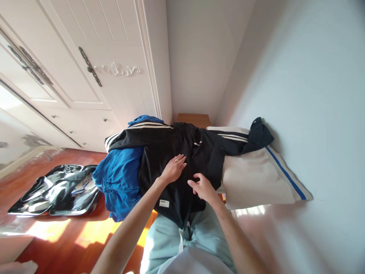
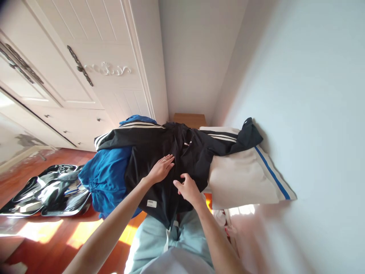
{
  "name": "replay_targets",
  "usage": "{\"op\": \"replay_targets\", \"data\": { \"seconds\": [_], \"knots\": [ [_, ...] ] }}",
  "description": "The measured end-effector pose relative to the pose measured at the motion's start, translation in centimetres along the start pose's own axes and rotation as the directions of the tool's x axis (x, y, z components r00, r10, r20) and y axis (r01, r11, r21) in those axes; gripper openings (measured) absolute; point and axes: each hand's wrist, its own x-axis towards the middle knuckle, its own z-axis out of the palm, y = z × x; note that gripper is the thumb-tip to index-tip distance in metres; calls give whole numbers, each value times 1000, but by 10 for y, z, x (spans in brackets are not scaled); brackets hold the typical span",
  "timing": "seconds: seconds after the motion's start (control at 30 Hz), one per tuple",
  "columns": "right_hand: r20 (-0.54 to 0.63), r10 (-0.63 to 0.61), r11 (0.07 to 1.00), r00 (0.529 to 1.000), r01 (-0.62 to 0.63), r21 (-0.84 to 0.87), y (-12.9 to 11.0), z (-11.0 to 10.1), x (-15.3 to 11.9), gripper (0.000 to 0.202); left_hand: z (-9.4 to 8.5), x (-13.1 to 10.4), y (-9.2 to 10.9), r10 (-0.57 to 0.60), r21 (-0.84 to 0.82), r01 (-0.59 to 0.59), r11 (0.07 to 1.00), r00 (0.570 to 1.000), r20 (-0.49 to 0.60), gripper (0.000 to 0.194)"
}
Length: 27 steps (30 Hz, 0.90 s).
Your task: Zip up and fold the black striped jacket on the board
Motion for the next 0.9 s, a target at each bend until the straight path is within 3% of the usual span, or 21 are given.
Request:
{"op": "replay_targets", "data": {
  "seconds": [0.2,0.33,0.47,0.57,0.63,0.73,0.8,0.9],
  "knots": [
    [-56,95,945,994,-72,320,2,10,-16,39,5,-1,-3,12,-17,-13,1000,1000,-15,59],
    [42,118,933,992,-125,337,-3,9,-16,26,5,2,-5,7,-71,-8,997,1000,-17,62],
    [158,119,981,980,-141,131,2,27,-19,21,5,2,-6,-4,-114,1,993,1000,-22,64],
    [-47,-20,991,999,14,-133,3,52,-29,21,5,3,-7,-13,-151,9,988,1000,-26,66],
    [-211,-198,923,957,110,-369,0,67,-37,17,5,4,-8,-14,-183,9,983,1000,-22,67],
    [-253,-383,779,888,164,-605,-8,82,-43,12,3,5,-8,-37,-234,33,972,999,-14,65],
    [-249,-418,720,874,151,-677,-11,87,-44,10,2,6,-8,-69,-260,63,964,998,-13,63],
    [-249,-363,703,898,89,-706,-9,89,-46,10,1,5,-8,-119,-311,108,944,993,-17,64]
  ]
}}
